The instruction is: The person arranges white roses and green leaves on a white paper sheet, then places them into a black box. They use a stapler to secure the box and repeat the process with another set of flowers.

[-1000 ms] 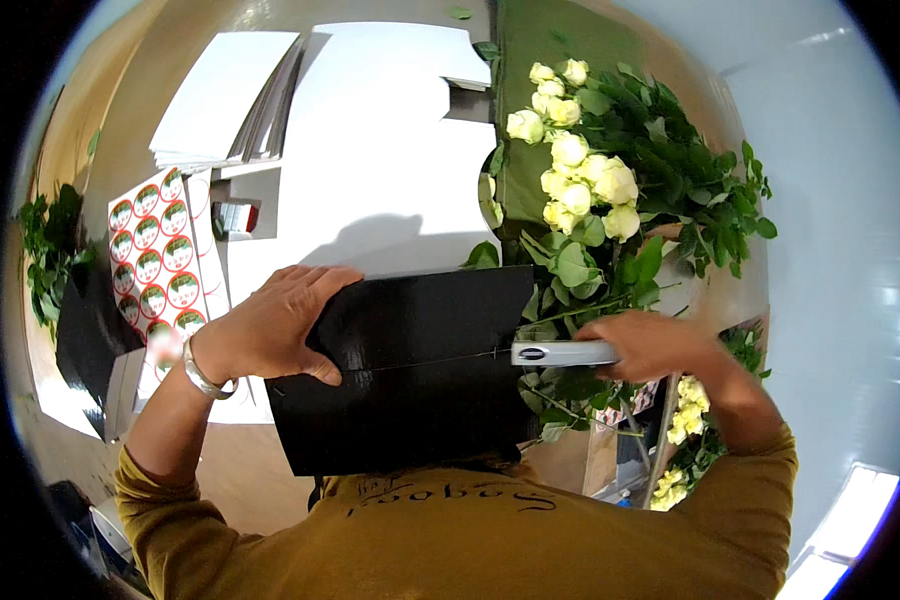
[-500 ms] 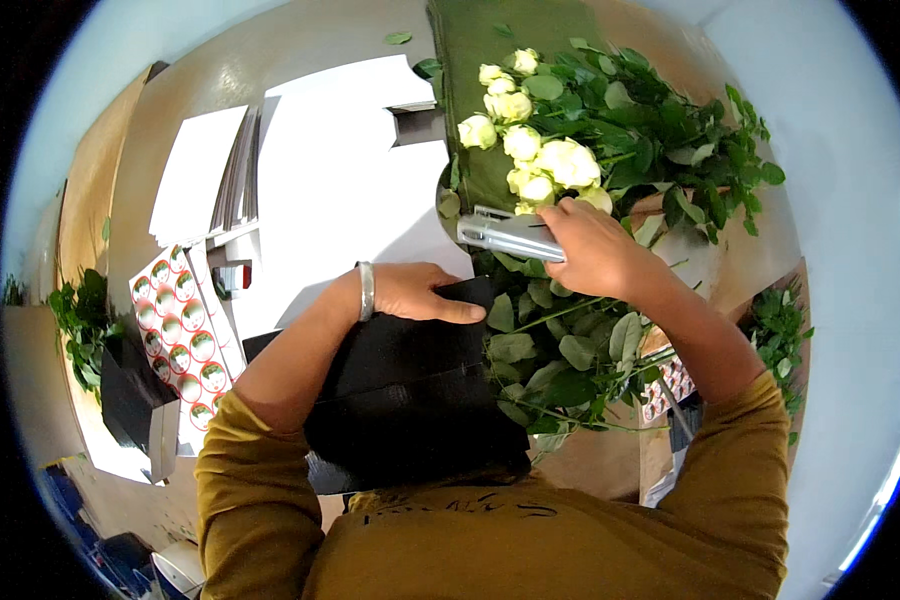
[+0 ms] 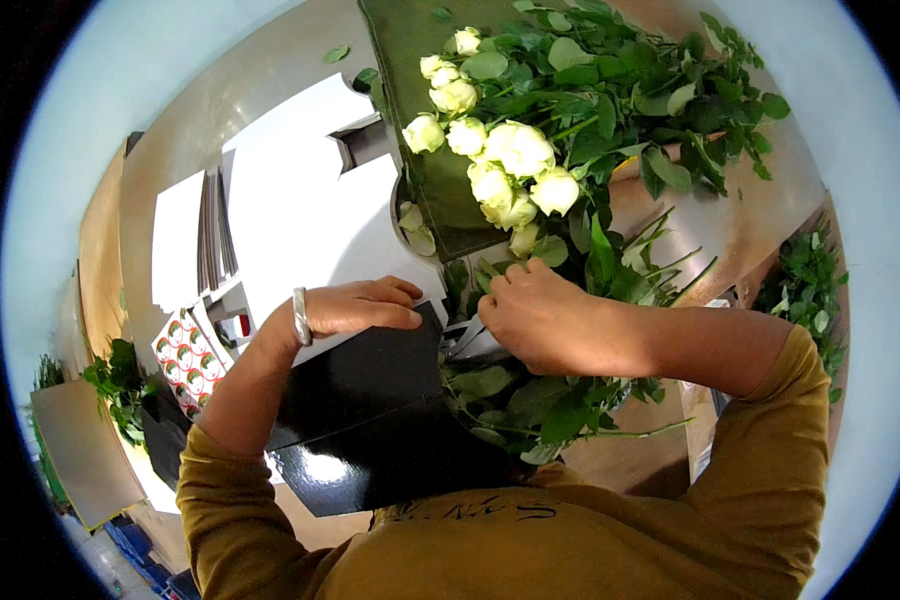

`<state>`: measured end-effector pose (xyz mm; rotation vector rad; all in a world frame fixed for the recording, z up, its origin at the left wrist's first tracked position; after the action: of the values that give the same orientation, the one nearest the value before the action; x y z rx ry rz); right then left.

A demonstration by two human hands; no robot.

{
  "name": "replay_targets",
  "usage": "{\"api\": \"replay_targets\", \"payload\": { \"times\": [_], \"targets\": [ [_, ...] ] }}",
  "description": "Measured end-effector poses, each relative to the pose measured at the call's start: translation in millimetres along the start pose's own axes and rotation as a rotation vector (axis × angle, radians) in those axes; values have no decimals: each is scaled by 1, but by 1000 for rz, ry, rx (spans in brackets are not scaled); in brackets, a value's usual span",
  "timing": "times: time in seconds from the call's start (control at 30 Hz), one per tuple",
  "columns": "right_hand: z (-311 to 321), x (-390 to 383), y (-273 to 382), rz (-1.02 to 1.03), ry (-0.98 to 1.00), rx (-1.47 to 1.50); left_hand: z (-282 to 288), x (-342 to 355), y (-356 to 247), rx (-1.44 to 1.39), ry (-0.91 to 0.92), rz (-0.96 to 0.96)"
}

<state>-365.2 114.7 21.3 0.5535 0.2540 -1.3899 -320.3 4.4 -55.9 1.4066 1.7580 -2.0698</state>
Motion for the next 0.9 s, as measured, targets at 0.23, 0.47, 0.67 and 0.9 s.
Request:
{"api": "replay_targets", "payload": {
  "times": [0.23,0.47,0.67,0.9],
  "targets": [
    [9,-17,4,61,-67,59,3,-4,6,6,162,172],
    [-1,-15,-4,68,-52,82,-3,-13,4,-2,1,109],
    [0,-16,-7,72,-43,89,-4,-17,16,-299,-59,185],
    [8,-17,-8,77,-90,45,0,-12,-1,-82,-98,25]
  ]
}}
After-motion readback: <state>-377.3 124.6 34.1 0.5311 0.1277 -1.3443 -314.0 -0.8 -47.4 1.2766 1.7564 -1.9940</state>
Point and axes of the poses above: each hand's wrist, its own x-axis towards the middle knuckle, its own z-axis out of the back of the hand, y = z × x, the point moved 10 cm from there along x, towards the middle knuckle, and after that the axes turned 11 degrees about y, right-handed, at the moved point
